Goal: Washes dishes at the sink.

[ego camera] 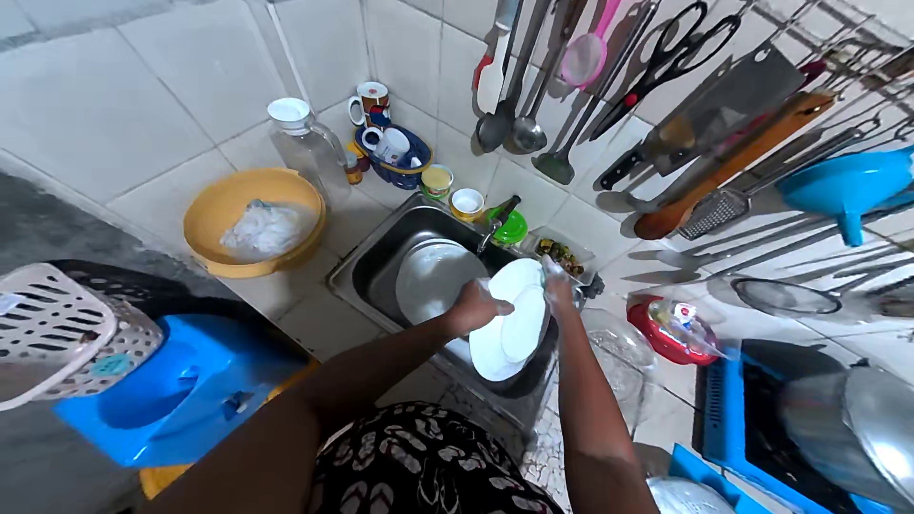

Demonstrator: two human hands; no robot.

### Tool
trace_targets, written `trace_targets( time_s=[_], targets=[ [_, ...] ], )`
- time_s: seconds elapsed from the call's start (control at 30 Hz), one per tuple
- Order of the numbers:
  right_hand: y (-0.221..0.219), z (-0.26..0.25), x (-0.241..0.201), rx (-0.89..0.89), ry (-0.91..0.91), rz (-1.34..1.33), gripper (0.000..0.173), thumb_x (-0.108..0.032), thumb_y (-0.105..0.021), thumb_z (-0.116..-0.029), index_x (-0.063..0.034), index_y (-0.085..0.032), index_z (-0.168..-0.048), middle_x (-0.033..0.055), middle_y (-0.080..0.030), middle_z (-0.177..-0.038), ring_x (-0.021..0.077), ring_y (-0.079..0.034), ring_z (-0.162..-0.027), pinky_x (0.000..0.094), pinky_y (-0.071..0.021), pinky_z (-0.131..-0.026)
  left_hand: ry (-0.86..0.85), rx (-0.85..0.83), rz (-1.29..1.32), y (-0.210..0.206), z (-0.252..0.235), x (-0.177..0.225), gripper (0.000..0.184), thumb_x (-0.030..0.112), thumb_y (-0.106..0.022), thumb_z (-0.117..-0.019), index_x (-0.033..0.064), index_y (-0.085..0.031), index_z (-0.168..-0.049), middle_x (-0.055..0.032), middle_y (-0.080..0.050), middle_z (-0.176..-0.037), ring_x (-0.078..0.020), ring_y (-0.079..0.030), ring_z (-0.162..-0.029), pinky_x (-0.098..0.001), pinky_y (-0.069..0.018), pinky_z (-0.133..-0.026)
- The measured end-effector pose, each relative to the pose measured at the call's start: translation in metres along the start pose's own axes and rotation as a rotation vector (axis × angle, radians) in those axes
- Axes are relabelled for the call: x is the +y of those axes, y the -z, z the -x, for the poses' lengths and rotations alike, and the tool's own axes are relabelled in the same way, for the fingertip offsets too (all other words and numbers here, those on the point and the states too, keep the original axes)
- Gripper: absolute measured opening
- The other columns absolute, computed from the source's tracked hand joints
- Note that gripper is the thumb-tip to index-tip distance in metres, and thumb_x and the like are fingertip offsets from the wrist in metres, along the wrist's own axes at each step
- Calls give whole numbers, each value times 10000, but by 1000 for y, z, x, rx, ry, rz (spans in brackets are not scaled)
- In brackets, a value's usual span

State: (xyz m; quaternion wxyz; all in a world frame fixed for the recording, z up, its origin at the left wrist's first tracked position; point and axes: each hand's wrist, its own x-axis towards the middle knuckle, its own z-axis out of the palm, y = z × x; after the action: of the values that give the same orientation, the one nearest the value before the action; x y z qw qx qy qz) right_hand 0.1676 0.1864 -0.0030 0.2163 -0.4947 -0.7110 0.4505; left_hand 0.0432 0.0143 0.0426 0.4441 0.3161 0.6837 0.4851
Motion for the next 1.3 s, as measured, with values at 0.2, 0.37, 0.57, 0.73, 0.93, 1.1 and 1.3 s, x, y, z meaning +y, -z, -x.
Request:
trace_targets(
  time_s=[0.2,0.37,0.57,0.73,0.93,1.1,1.3],
  targets=[
    [-1,5,-11,-95,-107,236,439,-279,-481,-1095,59,-576,-1358,311,-617,-1304,408,-603,-1226,550,-462,-1074,127,-117,-36,27,2,-2,483,184,-851,-826,-23,-645,-1211,-150,-705,-1143,-201,-678,-1066,-406,-536,-976],
    [-28,21,-76,-297,151,506,442,-394,-564,-1047,-8,-692,-1220,264,-697,-1168,438,-664,-1112,653,-488,-983,151,-180,25,12,-3,0,478,108,-844,-801,2,-644,-1222,-132,-704,-1150,-196,-675,-1075,-402,-548,-964],
    [4,24,9,-229,-55,209,427,-296,-504,-1085,2,-586,-1380,255,-644,-1293,360,-628,-1184,551,-471,-1056,381,178,393,14,4,-23,434,319,-707,-978,16,-628,-1277,-177,-684,-1185,-270,-677,-1064,-461,-573,-904],
    [-5,133,15,-160,-139,394,515,-260,-513,-1052,104,-508,-1416,320,-559,-1404,409,-524,-1359,522,-392,-1166,448,350,325,17,-2,-44,548,447,-525,-1063,-17,-572,-1350,-228,-585,-1371,-332,-570,-1271,-534,-494,-1034],
    [-55,154,-22,-147,326,422,443,-220,-526,-1018,92,-625,-1317,295,-637,-1322,405,-579,-1309,496,-437,-1138,212,206,49,5,4,-35,482,417,-549,-1059,-29,-660,-1203,-235,-664,-1213,-327,-633,-1158,-525,-505,-1000],
    [-8,76,17,-188,-136,362,472,-231,-594,-1021,111,-564,-1346,332,-561,-1389,447,-529,-1336,582,-401,-1139,255,214,142,9,13,-25,525,471,-565,-1039,-4,-644,-1248,-220,-646,-1272,-323,-620,-1187,-535,-506,-1000],
    [-15,133,67,26,-40,-3,480,-166,-501,-1059,144,-473,-1424,307,-546,-1425,314,-520,-1369,382,-386,-1182,419,391,340,21,7,-22,584,501,-535,-1043,9,-560,-1357,-224,-585,-1359,-351,-577,-1243,-567,-505,-986]
  ],
)
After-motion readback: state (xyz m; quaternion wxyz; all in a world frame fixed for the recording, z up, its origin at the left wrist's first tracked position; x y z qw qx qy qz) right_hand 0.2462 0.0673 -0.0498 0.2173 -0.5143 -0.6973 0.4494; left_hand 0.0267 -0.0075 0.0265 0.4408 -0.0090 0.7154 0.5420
